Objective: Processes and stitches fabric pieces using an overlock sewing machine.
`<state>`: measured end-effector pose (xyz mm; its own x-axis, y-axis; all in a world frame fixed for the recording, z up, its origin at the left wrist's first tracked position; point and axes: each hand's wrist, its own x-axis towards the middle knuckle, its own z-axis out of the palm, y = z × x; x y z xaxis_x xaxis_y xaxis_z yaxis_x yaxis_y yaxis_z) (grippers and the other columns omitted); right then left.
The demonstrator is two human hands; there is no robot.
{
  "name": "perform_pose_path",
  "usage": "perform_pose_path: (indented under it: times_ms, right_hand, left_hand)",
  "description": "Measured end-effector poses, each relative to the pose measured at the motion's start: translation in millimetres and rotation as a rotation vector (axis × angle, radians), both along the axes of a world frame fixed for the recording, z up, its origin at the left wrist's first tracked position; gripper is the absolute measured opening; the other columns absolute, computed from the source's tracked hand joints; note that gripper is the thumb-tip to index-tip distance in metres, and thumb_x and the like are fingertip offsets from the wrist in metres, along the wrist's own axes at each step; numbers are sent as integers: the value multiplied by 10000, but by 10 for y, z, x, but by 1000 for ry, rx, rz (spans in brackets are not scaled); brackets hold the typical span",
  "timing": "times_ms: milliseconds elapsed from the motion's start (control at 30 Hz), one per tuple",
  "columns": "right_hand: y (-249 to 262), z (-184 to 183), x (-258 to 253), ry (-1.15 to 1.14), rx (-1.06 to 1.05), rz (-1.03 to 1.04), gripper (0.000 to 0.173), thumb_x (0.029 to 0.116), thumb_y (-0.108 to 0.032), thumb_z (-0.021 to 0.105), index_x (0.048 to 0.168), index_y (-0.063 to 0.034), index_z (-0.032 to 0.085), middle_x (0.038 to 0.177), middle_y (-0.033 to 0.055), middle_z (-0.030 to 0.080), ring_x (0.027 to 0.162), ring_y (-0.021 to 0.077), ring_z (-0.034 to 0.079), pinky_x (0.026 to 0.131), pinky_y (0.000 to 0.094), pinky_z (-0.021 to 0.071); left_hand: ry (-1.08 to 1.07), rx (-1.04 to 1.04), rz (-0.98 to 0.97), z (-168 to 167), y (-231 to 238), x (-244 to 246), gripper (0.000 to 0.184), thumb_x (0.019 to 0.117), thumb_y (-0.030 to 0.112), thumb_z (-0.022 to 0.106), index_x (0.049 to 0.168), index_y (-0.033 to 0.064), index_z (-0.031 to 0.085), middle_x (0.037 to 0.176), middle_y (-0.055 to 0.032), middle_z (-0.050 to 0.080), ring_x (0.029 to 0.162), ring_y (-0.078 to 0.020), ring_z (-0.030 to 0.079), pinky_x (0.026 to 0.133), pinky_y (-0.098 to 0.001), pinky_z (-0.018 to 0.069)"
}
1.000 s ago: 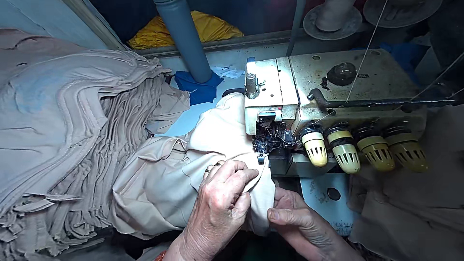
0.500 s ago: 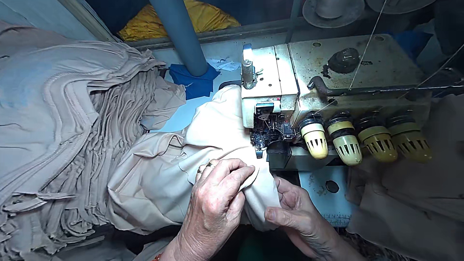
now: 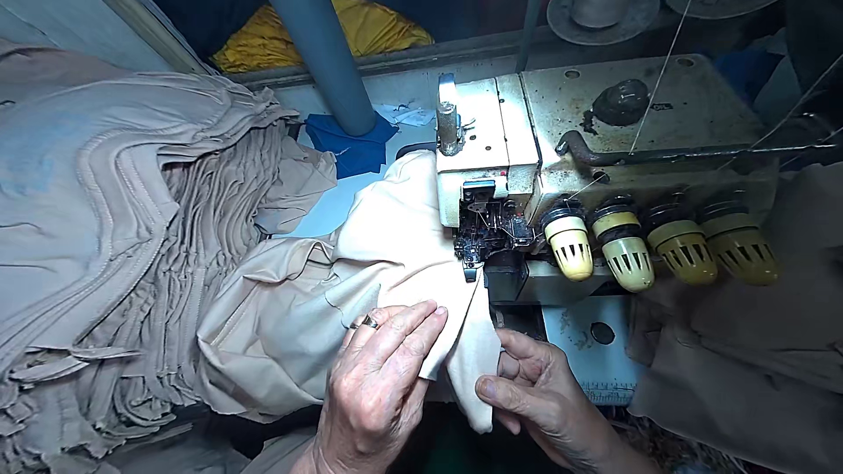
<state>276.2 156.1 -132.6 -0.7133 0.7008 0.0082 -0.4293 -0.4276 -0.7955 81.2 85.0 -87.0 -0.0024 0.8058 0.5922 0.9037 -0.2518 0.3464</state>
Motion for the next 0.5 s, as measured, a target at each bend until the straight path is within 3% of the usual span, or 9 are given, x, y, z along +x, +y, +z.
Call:
perform_pose_path:
  times_ms: [100,200,267,367,500]
  right_hand:
    - [12,-12,-8,30,33,14,384,894,15,719,1271,-3,651,875,42,752,608,11,631,508,155,505]
    - [-2,-21,-28,40,45,13,402,893,26,715,1287,13,638,910,51,758,630,28,654,516,166,526]
    - [-16,-34,-45,58,52,10,417,895,26,717,1303,9,633,933,57,762,654,41,674,525,175,542]
    - [-33,-72,-77,111,61,1,425,894,39,711,1311,-6,644,960,64,770,675,54,694,545,194,566]
    - [-57,-81,-162,133,52,-35,332,895,47,704,1224,3,695,938,73,771,690,72,707,570,221,588]
  left_hand:
    - [-38,37,16,46,-33,32,172,983,185,624,972,103,775,910,-39,760,826,-70,689,705,-207,524]
    - [-31,51,2,79,-43,105,157,986,222,629,953,136,757,824,-10,711,733,-57,631,651,-197,479]
    - [-1,48,-18,79,-34,141,147,991,240,630,989,169,758,877,2,721,777,-71,625,710,-227,465]
    - [61,18,-68,13,26,156,140,1002,274,611,998,200,729,1016,7,719,924,-99,604,908,-321,391]
    - [162,34,-52,2,170,180,171,986,241,593,916,173,734,906,-3,724,870,-127,631,976,-400,384]
